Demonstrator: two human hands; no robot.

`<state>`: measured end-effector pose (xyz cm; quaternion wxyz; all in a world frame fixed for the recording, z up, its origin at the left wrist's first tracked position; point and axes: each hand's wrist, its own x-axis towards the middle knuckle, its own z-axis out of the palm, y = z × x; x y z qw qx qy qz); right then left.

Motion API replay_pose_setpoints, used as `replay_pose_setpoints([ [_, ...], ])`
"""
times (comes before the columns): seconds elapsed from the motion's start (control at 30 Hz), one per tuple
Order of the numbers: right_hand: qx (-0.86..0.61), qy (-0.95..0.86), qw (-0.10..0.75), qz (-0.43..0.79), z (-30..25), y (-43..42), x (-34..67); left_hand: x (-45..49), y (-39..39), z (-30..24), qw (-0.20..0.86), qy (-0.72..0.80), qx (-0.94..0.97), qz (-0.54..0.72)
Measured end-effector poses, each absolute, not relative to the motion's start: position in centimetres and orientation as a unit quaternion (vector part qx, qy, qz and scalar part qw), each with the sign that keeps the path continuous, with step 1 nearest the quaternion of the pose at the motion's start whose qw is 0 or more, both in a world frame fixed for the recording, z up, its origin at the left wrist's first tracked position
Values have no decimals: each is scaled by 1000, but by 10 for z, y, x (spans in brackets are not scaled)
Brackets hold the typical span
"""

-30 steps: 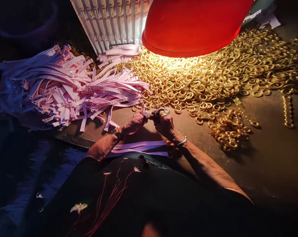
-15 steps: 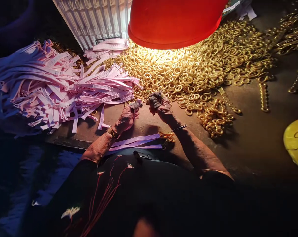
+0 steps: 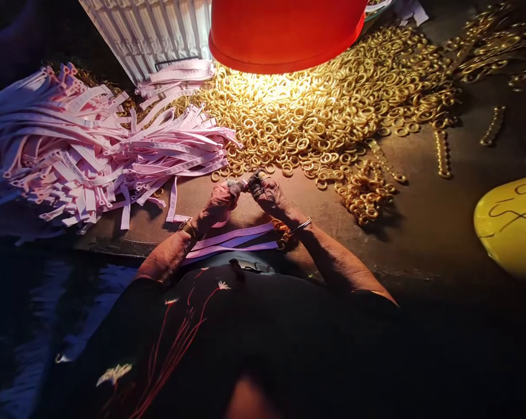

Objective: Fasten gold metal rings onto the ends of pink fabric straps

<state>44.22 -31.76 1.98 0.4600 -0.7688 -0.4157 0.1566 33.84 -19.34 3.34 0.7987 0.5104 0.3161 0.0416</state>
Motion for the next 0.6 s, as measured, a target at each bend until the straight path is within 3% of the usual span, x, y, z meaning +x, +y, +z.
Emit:
replay_pose_setpoints([
  [0.2, -745, -438, 429, 261, 27, -324, 457, 334, -204, 27, 774, 296, 557, 52],
  [0.3, -763, -415, 430, 245, 25, -320, 456, 333, -207, 30, 764, 295, 570, 65],
  [0.47, -767, -396, 463, 201, 28, -325, 444, 336, -192, 47, 749, 302, 589, -19],
  [0.6, -749, -471, 424, 194, 39, -344, 431, 336, -178, 65, 752, 292, 587, -70],
])
